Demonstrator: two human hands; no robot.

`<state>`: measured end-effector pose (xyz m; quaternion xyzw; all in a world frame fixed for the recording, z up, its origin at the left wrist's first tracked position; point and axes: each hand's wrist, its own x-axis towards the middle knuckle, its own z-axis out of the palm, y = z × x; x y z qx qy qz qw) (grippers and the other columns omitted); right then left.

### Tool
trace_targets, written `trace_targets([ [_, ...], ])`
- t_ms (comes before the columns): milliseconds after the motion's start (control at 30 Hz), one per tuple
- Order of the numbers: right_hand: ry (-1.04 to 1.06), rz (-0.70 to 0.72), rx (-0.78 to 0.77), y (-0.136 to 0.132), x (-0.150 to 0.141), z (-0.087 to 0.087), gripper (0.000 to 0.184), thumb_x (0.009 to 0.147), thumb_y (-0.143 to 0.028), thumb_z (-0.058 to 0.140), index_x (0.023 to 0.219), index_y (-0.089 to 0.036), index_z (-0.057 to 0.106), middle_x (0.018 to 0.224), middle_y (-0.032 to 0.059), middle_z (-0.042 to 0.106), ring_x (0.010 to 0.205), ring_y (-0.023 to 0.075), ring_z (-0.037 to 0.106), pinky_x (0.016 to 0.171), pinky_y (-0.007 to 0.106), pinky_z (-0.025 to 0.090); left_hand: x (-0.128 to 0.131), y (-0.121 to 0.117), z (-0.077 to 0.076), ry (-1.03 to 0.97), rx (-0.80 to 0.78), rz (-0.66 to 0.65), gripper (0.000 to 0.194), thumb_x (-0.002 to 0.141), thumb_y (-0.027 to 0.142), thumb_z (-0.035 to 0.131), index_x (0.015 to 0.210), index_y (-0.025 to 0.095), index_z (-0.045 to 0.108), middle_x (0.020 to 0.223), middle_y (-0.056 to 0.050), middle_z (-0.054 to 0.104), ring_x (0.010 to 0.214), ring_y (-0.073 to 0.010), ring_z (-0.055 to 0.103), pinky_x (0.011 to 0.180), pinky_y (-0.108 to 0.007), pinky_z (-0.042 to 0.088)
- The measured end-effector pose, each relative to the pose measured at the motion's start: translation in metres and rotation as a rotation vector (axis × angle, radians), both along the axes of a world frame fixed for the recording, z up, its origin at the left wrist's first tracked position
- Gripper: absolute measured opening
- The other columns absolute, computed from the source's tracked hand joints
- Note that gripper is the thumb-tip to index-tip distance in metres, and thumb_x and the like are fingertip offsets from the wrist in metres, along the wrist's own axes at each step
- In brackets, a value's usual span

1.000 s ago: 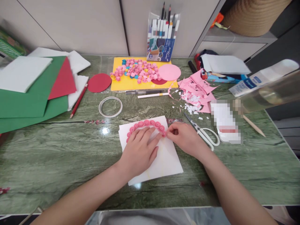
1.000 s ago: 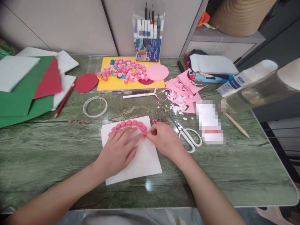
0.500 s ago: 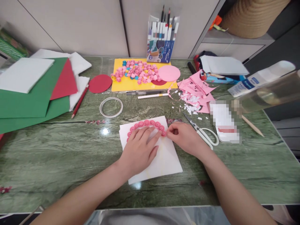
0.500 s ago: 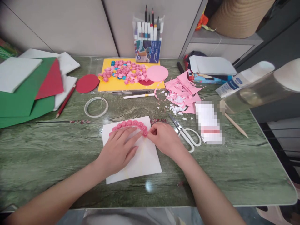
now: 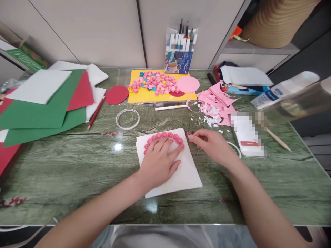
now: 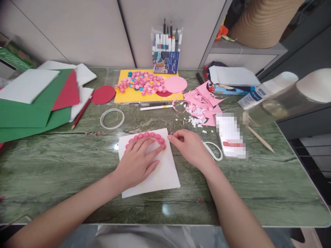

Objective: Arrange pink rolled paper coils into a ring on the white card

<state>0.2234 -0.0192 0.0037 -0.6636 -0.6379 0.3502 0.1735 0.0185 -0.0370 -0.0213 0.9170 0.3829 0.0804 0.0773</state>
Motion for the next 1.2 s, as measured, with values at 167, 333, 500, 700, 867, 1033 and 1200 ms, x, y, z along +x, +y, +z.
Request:
trace_targets([
  [167,-0.004,-0.024,0.020,-0.002,0.003,0.003,0.035,0.082,-0.048,0.048,0.064,-0.019,0.058,0.057,-0.0016,0.055,0.056,0.0122,0.048,0.055,0.025,0.032,0.002,-0.002,-0.001,0.006,0.024,0.007,0.042,0.090,0.038,0.039,0.129,0.027,0.047,0.117,-0.011,0.052,0.117,-0.0281,0.042,0.097,-0.047,0.030],
  [333,-0.002,-0.048,0.036,-0.002,0.006,0.004,0.035,0.081,-0.048,0.049,0.068,-0.018,0.062,0.056,-0.0016,0.055,0.054,0.0126,0.048,0.053,0.025,0.031,0.001,-0.002,-0.002,-0.005,0.021,0.015,0.041,0.090,0.035,0.039,0.129,0.027,0.047,0.113,-0.012,0.052,0.113,-0.0275,0.044,0.096,-0.047,0.031],
  [500,-0.024,-0.068,0.072,-0.001,0.012,0.005,0.034,0.081,-0.048,0.049,0.068,-0.019,0.063,0.054,-0.0017,0.054,0.053,0.0127,0.047,0.052,0.026,0.031,-0.001,-0.004,-0.004,-0.068,0.028,0.018,0.041,0.089,0.040,0.041,0.127,0.029,0.050,0.121,-0.013,0.047,0.119,-0.0303,0.039,0.098,-0.049,0.029],
  [700,-0.062,-0.030,0.144,0.002,0.012,-0.007,0.031,0.082,-0.043,0.048,0.069,-0.019,0.063,0.063,-0.0003,0.059,0.058,0.0134,0.050,0.056,0.027,0.032,-0.016,0.010,0.006,-0.237,0.048,0.086,0.051,0.087,0.047,0.042,0.134,0.027,0.041,0.136,-0.013,0.037,0.125,-0.0298,0.033,0.099,-0.047,0.030],
  [867,-0.037,0.084,0.186,0.003,-0.001,-0.025,0.021,0.075,-0.039,0.060,0.067,-0.019,0.057,0.071,-0.0008,0.055,0.063,0.0123,0.049,0.059,0.025,0.035,-0.058,0.049,0.012,-0.115,0.220,0.486,0.042,0.085,0.027,0.045,0.126,0.020,0.048,0.123,-0.015,0.048,0.114,-0.0322,0.042,0.090,-0.048,0.035],
  [1033,-0.041,0.099,0.215,0.002,-0.008,-0.032,0.028,0.068,-0.042,0.068,0.062,-0.020,0.052,0.070,-0.0026,0.048,0.061,0.0111,0.045,0.057,0.025,0.034,-0.083,0.068,0.006,0.066,0.197,0.626,0.027,0.080,0.026,0.048,0.102,0.015,0.061,0.105,-0.015,0.054,0.101,-0.0332,0.048,0.081,-0.046,0.037],
  [1200,-0.057,0.085,0.195,0.003,-0.007,-0.035,0.032,0.068,-0.048,0.067,0.061,-0.020,0.052,0.070,-0.0022,0.046,0.059,0.0112,0.044,0.056,0.026,0.033,-0.079,0.065,0.001,0.135,0.198,0.625,0.023,0.082,0.024,0.044,0.094,0.014,0.061,0.098,-0.016,0.056,0.098,-0.0336,0.050,0.079,-0.047,0.036],
])
